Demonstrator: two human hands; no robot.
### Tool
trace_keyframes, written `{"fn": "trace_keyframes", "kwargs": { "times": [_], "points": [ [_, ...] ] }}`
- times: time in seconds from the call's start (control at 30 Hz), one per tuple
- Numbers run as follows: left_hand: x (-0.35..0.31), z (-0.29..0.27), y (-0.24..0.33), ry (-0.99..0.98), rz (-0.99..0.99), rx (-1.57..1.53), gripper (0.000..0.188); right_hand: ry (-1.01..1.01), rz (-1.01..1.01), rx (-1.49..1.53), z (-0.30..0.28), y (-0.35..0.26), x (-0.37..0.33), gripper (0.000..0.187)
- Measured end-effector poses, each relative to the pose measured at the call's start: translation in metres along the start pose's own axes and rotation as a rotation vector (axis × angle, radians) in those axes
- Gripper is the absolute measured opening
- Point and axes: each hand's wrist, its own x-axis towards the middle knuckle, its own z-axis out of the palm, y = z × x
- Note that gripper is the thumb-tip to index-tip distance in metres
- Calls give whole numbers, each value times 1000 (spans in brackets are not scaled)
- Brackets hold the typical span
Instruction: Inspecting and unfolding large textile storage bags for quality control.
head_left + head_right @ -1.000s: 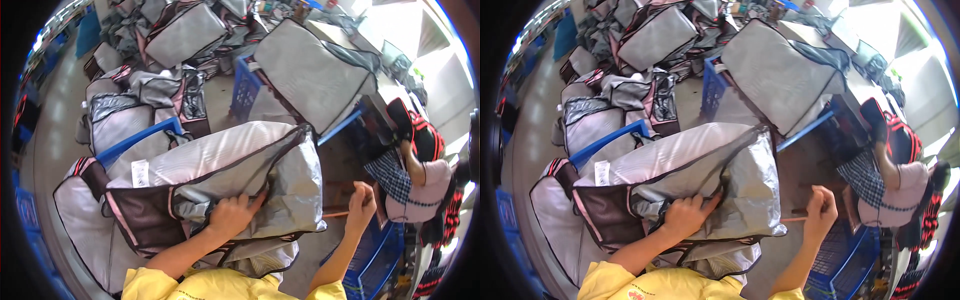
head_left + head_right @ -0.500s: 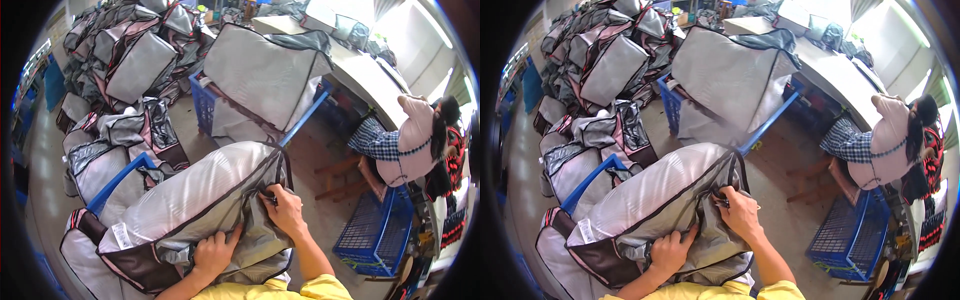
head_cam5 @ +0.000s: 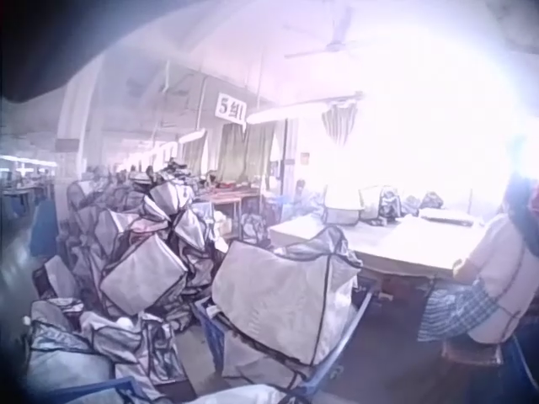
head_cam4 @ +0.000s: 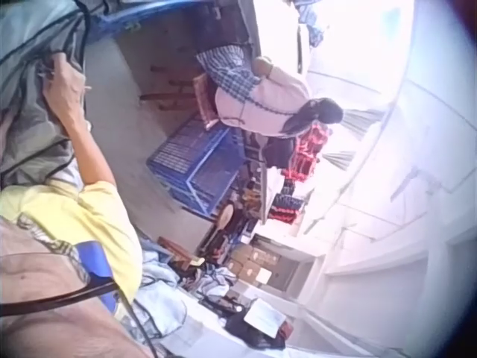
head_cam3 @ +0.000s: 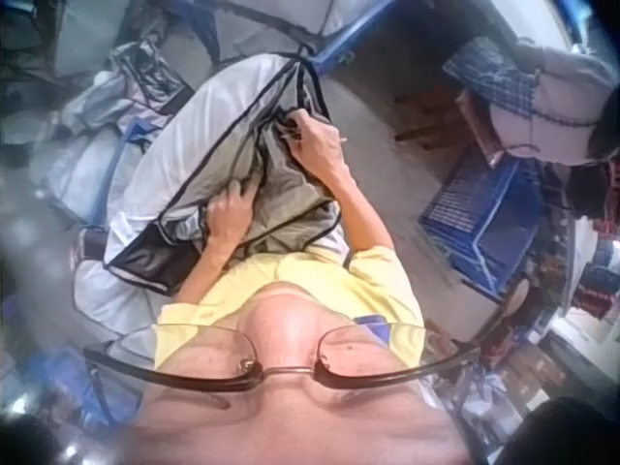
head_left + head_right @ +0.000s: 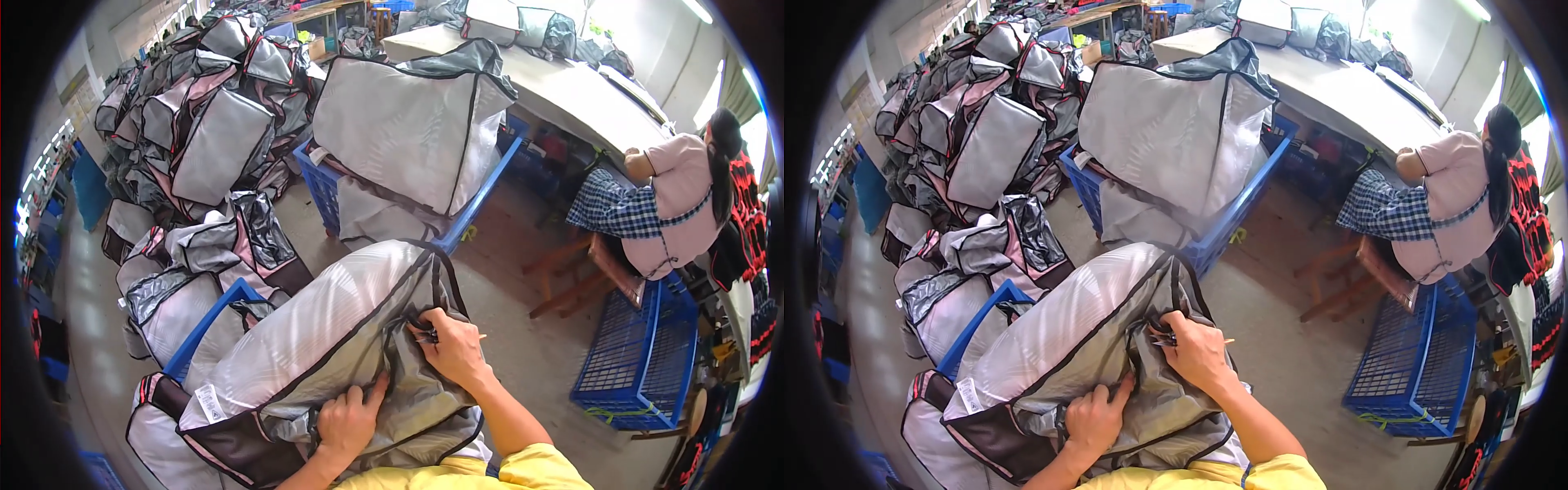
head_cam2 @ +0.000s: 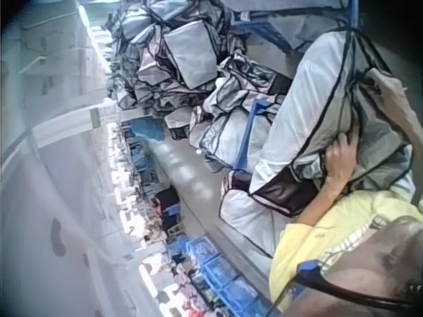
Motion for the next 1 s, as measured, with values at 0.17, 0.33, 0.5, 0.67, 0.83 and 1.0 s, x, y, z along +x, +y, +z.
{"fn": "trace_keyframes", "kwargs": {
  "times": [0.17,0.33,0.5,0.67,0.83,1.0],
  "points": [
    [16,-66,-22,163,96,-276,67,-17,-6,33,-6,0,-6,31],
    [75,-42,-72,367,-86,122,71,6,-3,197,-17,-10,-8,34],
    [115,-4,-132,94,-401,-74,28,159,208,625,-56,11,-40,51],
    [175,-146,-186,603,-303,123,27,402,600,568,-105,77,-128,42],
    [300,-404,-154,1282,-370,482,33,503,819,460,-121,105,-208,40],
    [478,-492,-58,1779,328,96,41,598,900,555,-140,85,-177,42]
  ]
}}
